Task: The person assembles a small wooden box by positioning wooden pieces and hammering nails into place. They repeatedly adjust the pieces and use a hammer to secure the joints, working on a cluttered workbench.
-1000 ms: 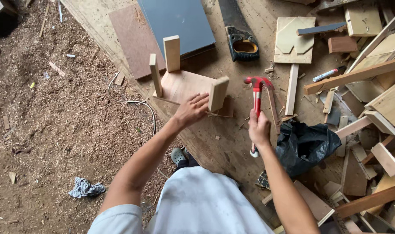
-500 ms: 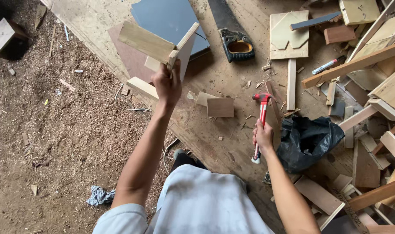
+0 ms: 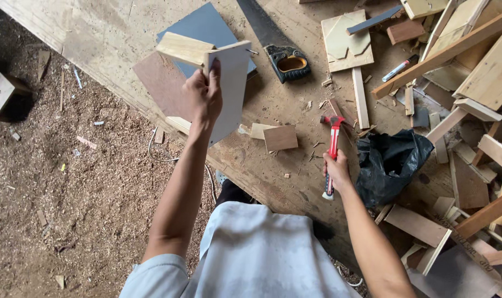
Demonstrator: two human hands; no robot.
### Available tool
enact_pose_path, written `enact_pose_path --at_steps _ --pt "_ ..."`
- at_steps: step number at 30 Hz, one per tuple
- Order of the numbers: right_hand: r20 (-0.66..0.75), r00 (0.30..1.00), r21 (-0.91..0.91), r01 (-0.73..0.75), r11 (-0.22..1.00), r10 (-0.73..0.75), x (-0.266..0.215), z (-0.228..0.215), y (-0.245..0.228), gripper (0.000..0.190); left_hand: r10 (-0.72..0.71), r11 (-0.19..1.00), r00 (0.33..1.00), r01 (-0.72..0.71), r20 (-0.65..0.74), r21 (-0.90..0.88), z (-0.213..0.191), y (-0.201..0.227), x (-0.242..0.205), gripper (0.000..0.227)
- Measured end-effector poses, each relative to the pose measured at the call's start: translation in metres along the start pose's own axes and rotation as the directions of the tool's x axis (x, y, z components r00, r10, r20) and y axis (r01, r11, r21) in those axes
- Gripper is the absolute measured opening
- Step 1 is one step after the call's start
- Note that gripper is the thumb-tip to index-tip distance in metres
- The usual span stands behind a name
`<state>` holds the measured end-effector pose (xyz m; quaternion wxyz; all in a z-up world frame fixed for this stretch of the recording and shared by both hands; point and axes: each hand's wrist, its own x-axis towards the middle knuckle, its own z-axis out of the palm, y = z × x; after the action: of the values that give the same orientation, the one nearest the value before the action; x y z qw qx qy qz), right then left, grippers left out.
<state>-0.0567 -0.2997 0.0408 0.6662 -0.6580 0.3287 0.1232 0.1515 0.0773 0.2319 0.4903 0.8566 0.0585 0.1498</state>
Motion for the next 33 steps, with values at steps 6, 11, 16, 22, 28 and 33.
enact_pose_path --at_steps 6,11,16,22,28,33 --pt "-0.009 0.998 -0.183 0.056 0.981 -0.059 -0.026 0.013 -0.049 0.018 0.063 0.961 0.964 -0.128 0.259 0.244 0.028 0.031 0.039 0.063" --pt "0.052 0.905 -0.652 0.351 0.672 -0.422 -0.033 0.015 -0.087 0.028 -0.067 0.899 0.868 -0.162 0.492 0.407 0.092 0.025 0.053 0.067" --pt "0.202 0.962 -0.802 0.269 0.533 -0.181 -0.042 0.004 -0.116 0.036 -0.119 0.845 0.715 -0.292 0.689 0.449 0.145 -0.005 0.055 0.068" --pt "0.158 0.959 -0.881 0.029 0.473 0.237 -0.045 0.007 -0.165 0.051 -0.109 0.774 0.617 -0.439 0.779 0.457 0.201 -0.013 0.030 0.058" --pt "0.175 0.948 -0.974 0.127 0.187 0.265 -0.032 0.013 -0.212 0.039 -0.150 0.806 0.586 -0.394 0.796 0.442 0.206 -0.018 0.036 0.053" --pt "0.165 0.942 -0.985 0.172 0.000 0.292 -0.017 0.041 -0.252 0.030 -0.107 0.788 0.621 -0.424 0.777 0.447 0.207 -0.018 0.029 0.057"
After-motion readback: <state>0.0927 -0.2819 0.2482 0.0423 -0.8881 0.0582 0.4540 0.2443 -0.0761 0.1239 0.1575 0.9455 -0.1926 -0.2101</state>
